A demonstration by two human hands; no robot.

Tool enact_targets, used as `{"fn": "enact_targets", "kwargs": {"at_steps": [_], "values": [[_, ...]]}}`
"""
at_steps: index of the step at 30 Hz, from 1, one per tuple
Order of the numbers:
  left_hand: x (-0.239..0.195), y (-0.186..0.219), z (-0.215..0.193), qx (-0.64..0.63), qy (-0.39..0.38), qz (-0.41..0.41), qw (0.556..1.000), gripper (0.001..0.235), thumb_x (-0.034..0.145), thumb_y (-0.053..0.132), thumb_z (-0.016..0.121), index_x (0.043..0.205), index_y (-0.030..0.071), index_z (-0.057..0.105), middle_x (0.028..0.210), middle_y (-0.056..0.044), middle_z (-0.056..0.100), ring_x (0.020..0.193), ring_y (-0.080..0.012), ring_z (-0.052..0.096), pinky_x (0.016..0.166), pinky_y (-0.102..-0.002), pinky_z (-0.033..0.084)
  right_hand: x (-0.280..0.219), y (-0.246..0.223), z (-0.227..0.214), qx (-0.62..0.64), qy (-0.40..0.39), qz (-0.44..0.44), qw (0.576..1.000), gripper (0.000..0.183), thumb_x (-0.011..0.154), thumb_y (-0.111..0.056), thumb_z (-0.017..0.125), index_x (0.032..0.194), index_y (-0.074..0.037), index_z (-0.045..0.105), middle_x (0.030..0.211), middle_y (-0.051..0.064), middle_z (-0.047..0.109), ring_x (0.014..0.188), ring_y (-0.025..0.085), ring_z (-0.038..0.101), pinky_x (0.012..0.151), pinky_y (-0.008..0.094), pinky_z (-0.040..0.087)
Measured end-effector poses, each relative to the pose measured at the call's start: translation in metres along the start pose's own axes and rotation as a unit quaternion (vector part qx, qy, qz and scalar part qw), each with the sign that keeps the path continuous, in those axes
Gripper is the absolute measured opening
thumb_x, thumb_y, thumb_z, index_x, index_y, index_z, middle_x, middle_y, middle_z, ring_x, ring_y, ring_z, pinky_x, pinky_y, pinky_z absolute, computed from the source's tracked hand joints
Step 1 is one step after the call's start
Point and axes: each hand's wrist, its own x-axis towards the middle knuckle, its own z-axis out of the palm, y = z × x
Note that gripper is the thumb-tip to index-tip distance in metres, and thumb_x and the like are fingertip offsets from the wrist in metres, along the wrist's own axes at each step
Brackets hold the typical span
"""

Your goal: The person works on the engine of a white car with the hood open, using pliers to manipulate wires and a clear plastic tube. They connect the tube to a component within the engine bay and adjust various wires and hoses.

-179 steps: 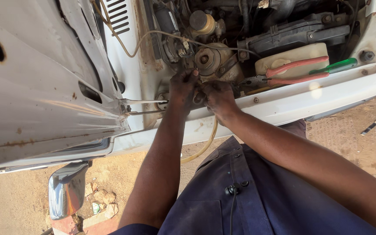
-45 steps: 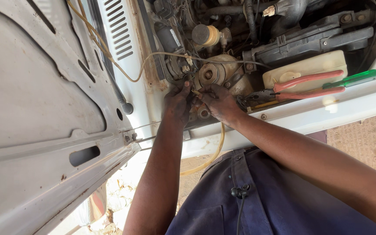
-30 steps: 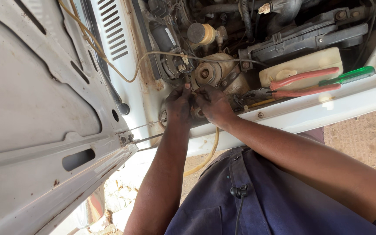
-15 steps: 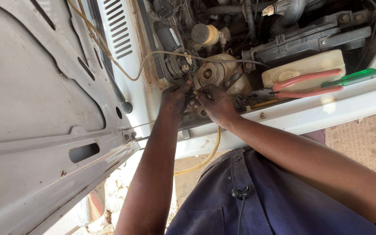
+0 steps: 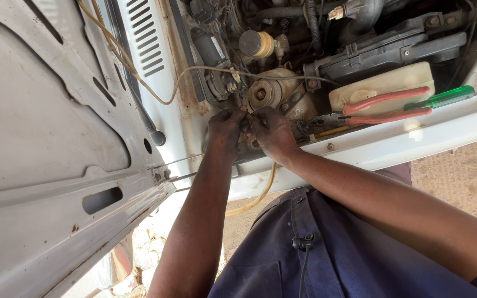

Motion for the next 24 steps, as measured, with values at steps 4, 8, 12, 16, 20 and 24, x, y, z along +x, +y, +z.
{"fn": "enact_targets", "kwargs": {"at_steps": [4,8,12,16,20,24], "values": [[-0.001,0.003,0.001,-0.012,-0.015,-0.013,1.000,0.018,0.094,0.009,0.072,0.098,-0.008,0.067,0.079,-0.012,0.069,0.063,-0.0196,0.063,0.054,-0.032,0.053,0.003,0.000,0.001,0.041,0.006,0.010,0.999,0.019,0.102,-0.009,0.054,0.112,0.006,0.060,0.091,0.011,0.076,0.078,0.012,0.075,0.059,0.023,0.060],[0.005,0.008,-0.006,-0.013,-0.028,-0.041,0.999,0.015,0.092,0.006,0.070,0.098,-0.008,0.066,0.081,-0.014,0.071,0.065,-0.0218,0.066,0.055,-0.034,0.054,0.006,-0.003,-0.002,0.072,-0.011,0.047,0.996,0.019,0.103,-0.011,0.053,0.115,0.003,0.059,0.090,0.011,0.073,0.074,0.011,0.070,0.055,0.026,0.053],[0.011,0.007,-0.010,-0.054,-0.044,-0.040,0.997,0.015,0.092,0.003,0.074,0.101,-0.008,0.069,0.085,-0.012,0.070,0.069,-0.0187,0.063,0.060,-0.031,0.050,0.002,-0.007,-0.006,-0.038,-0.015,0.098,0.994,0.022,0.102,-0.014,0.052,0.118,0.001,0.055,0.084,0.012,0.069,0.063,0.015,0.063,0.054,0.030,0.053],[0.008,0.010,-0.010,-0.051,-0.024,-0.061,0.997,0.015,0.091,0.003,0.073,0.100,-0.009,0.069,0.086,-0.013,0.071,0.071,-0.0196,0.064,0.063,-0.031,0.052,0.000,-0.008,-0.001,-0.092,0.009,0.004,0.996,0.022,0.104,-0.016,0.051,0.110,0.005,0.057,0.086,0.012,0.063,0.065,0.015,0.062,0.055,0.033,0.054],[-0.003,0.012,-0.006,-0.042,-0.009,-0.043,0.998,0.017,0.091,0.006,0.073,0.101,-0.008,0.069,0.089,-0.012,0.071,0.073,-0.0191,0.066,0.064,-0.031,0.054,-0.001,-0.009,0.003,-0.078,-0.008,0.026,0.997,0.021,0.103,-0.015,0.045,0.106,0.004,0.053,0.083,0.012,0.062,0.059,0.016,0.059,0.048,0.036,0.053],[-0.003,0.006,-0.002,0.041,0.062,-0.092,0.993,0.022,0.092,0.015,0.073,0.104,-0.004,0.072,0.087,-0.012,0.071,0.070,-0.0176,0.063,0.058,-0.029,0.047,0.002,-0.009,0.001,-0.107,0.025,-0.084,0.990,0.020,0.105,-0.014,0.048,0.103,0.005,0.055,0.082,0.013,0.064,0.063,0.016,0.064,0.055,0.035,0.055]]}}
